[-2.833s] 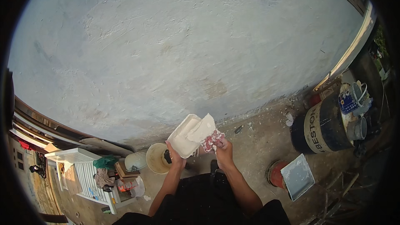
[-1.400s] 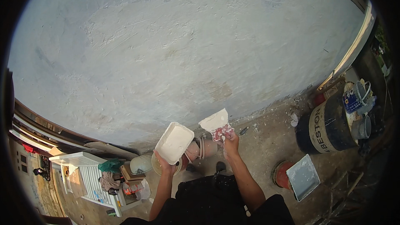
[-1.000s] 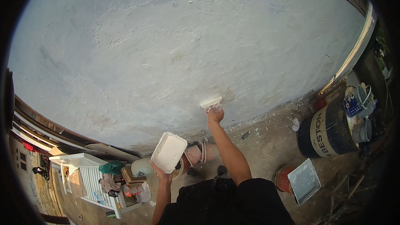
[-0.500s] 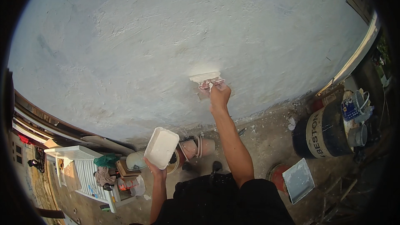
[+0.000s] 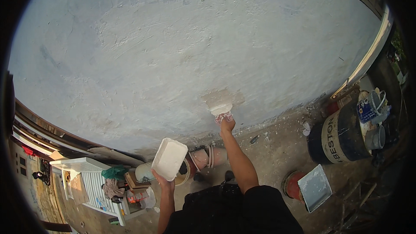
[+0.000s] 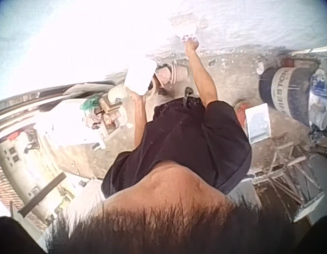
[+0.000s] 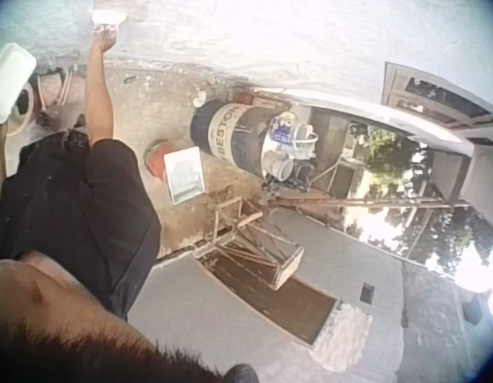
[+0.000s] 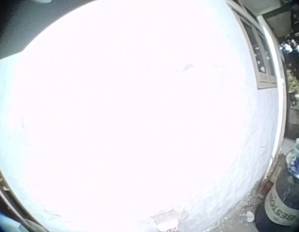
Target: The person applies wall putty to an exterior wall with a putty knife, smoothing it from a plastic container onto the wall surface.
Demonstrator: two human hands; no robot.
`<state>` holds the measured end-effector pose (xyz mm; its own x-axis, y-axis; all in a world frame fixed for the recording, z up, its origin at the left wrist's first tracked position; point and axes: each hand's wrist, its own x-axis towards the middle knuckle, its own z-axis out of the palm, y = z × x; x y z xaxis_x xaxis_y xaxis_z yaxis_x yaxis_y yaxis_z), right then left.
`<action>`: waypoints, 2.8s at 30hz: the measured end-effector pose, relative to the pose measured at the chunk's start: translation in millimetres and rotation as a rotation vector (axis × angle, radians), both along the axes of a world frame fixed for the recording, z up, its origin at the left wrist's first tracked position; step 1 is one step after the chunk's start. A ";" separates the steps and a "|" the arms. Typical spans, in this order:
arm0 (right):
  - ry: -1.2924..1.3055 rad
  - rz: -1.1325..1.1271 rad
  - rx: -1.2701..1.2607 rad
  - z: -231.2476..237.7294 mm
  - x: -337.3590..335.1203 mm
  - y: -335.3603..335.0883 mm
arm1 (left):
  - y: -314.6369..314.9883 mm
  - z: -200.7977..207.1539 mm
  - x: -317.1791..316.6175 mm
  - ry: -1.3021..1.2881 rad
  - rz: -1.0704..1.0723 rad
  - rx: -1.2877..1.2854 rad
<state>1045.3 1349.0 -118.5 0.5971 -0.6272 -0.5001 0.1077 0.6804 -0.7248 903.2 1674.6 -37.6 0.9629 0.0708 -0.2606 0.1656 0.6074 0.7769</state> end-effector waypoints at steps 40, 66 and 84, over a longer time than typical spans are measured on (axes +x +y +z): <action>0.014 0.022 0.029 40.9 -35.2 7.8 | 12.7 2.4 -9.3 -0.016 0.031 -0.024; -0.495 0.108 0.036 298.6 -15.2 113.6 | 2.6 5.1 -6.9 -0.020 0.049 0.004; 0.218 -0.122 -0.058 -72.2 -42.7 -71.2 | 21.7 -3.1 -10.5 -0.022 0.047 0.032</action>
